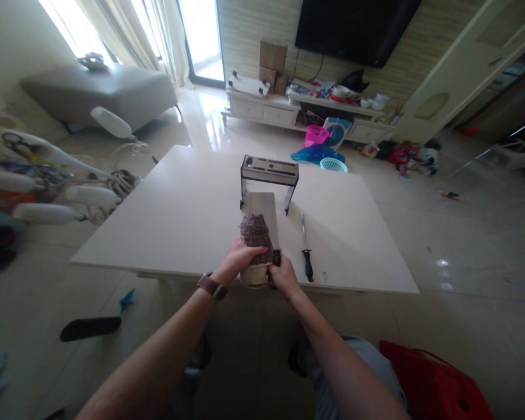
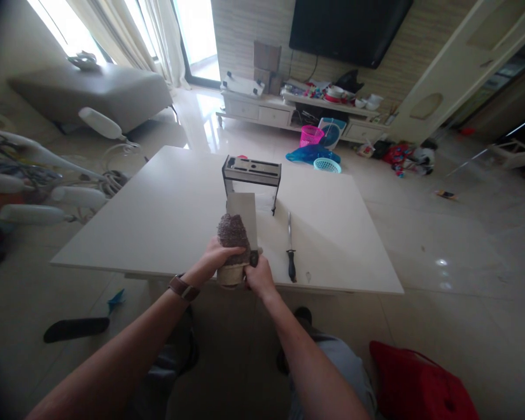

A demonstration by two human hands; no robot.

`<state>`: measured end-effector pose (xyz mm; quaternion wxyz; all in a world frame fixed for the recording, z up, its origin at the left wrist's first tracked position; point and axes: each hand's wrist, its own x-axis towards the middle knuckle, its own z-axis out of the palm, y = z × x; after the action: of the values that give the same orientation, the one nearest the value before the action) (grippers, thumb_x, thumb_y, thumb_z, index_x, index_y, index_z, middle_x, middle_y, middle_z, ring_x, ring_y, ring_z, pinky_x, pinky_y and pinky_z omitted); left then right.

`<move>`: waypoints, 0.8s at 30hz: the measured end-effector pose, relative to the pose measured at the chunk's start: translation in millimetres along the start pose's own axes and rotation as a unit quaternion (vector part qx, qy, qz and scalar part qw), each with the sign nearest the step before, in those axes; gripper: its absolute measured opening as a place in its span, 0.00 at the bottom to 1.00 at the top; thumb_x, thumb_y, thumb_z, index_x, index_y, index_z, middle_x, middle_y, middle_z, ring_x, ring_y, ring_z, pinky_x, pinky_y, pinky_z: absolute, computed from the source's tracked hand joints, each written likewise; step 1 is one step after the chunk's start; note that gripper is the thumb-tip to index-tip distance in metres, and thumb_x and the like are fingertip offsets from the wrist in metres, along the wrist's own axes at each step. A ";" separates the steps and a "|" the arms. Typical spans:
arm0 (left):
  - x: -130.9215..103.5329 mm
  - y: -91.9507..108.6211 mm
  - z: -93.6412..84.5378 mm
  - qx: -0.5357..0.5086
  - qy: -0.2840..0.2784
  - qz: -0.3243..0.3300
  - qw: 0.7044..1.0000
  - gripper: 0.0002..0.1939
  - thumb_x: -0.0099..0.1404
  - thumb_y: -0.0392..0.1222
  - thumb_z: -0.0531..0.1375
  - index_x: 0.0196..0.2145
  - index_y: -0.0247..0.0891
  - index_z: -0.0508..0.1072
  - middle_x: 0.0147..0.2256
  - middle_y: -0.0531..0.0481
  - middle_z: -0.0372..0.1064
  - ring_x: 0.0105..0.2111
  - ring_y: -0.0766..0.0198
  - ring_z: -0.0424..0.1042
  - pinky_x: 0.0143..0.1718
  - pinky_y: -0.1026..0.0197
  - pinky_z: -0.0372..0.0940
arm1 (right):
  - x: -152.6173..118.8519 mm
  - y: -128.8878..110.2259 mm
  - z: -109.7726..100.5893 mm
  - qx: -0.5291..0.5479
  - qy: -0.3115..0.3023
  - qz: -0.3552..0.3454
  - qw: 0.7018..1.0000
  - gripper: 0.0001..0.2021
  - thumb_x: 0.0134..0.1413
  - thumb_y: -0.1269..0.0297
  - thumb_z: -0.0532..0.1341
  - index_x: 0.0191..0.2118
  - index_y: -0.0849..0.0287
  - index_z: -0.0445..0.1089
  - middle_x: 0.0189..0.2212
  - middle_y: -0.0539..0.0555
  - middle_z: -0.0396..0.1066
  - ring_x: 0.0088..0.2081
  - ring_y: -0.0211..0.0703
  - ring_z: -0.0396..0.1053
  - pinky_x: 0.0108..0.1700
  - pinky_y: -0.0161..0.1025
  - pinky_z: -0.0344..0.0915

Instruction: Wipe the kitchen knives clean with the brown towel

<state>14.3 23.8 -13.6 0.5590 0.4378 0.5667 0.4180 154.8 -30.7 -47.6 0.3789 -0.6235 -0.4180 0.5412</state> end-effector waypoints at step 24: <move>11.4 3.9 -25.4 -0.003 -0.057 -0.045 0.997 0.24 0.41 0.40 0.74 0.38 0.32 0.80 0.37 0.43 0.80 0.35 0.55 0.78 0.39 0.56 0.74 | 1.4 -9.8 -5.0 -0.054 -0.014 0.009 0.998 0.05 0.47 0.65 0.60 0.33 0.57 0.65 0.14 0.43 0.62 0.14 0.36 0.61 0.18 0.32 0.59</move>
<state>-10.9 36.2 -12.3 0.6102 0.4327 0.5519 0.3685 158.8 -25.9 -38.4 0.3336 -0.6392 -0.4463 0.5301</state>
